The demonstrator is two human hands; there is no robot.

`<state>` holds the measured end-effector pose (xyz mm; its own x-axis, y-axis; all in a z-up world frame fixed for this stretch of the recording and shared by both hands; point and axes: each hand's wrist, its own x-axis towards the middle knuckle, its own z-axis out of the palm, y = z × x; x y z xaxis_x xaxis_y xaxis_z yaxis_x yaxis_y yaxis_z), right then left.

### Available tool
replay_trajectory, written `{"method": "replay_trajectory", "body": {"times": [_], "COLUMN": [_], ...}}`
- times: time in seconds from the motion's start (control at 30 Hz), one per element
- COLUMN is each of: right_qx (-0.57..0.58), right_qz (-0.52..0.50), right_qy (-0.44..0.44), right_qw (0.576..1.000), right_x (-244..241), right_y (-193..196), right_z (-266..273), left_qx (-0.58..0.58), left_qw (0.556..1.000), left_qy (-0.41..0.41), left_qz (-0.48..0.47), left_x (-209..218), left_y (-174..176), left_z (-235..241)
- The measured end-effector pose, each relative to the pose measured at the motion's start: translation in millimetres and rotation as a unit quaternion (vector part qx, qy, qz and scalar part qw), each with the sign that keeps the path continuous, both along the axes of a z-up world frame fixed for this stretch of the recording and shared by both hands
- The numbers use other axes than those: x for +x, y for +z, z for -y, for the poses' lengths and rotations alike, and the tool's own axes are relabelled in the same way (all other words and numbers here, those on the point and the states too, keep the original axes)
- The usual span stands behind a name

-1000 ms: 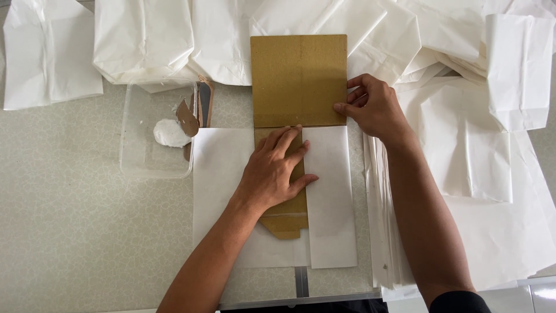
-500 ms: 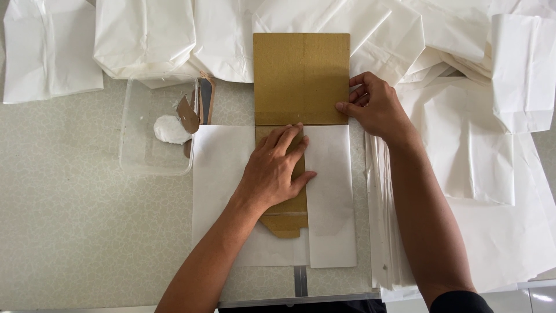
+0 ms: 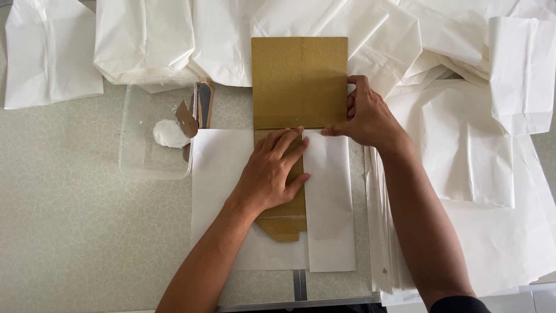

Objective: A person is manually assembling a paper bag by folding white paper around a cardboard template and applying glue to the seams.

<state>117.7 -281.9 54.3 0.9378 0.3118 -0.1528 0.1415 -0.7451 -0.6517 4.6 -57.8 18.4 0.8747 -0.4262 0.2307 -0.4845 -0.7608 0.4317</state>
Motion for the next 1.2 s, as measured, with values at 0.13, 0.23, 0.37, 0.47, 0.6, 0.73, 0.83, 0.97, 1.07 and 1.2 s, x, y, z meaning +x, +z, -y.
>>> {"method": "replay_trajectory", "body": {"times": [0.13, 0.23, 0.37, 0.47, 0.6, 0.73, 0.83, 0.97, 1.07, 1.2], "right_qx": [-0.001, 0.010, 0.001, -0.024, -0.095, -0.171, -0.065, 0.096, 0.130, 0.127], "right_qz": [0.004, 0.014, -0.001, -0.012, 0.021, 0.101, 0.228, 0.141, 0.105, 0.083], "right_qy": [-0.002, 0.004, -0.016, -0.033, -0.034, 0.000, 0.091, 0.157, 0.179, 0.193], "right_qw": [1.000, 1.000, 1.000, 0.999, 0.995, 0.980, 0.967, 0.973, 0.970, 0.969], "right_x": [0, 0, -2, -6, -15, -27, -31, -33, -27, -16], "right_y": [-2, -5, 2, 14, 39, 37, 27, 36, 35, 19], "right_z": [1, 1, -5, -10, -27, -53, -90, -157, -196, -225], "left_qx": [-0.020, -0.036, -0.053, -0.064, -0.059, -0.051, -0.065, -0.025, -0.018, -0.012], "left_qw": [0.999, 0.999, 0.999, 0.998, 0.998, 0.999, 0.998, 0.999, 0.998, 0.999], "left_qy": [-0.026, -0.018, -0.011, -0.008, -0.011, -0.011, 0.001, 0.019, 0.024, 0.033], "left_qz": [0.001, 0.002, 0.011, 0.017, 0.007, -0.002, -0.013, -0.032, -0.046, -0.037], "left_x": [2, 2, 3, 2, 2, 1, 4, 6, 6, 6], "left_y": [-2, -5, -5, -7, -5, -7, -10, -12, -15, -19], "left_z": [-2, -2, -3, -3, -5, -4, -3, 0, 3, 5]}}
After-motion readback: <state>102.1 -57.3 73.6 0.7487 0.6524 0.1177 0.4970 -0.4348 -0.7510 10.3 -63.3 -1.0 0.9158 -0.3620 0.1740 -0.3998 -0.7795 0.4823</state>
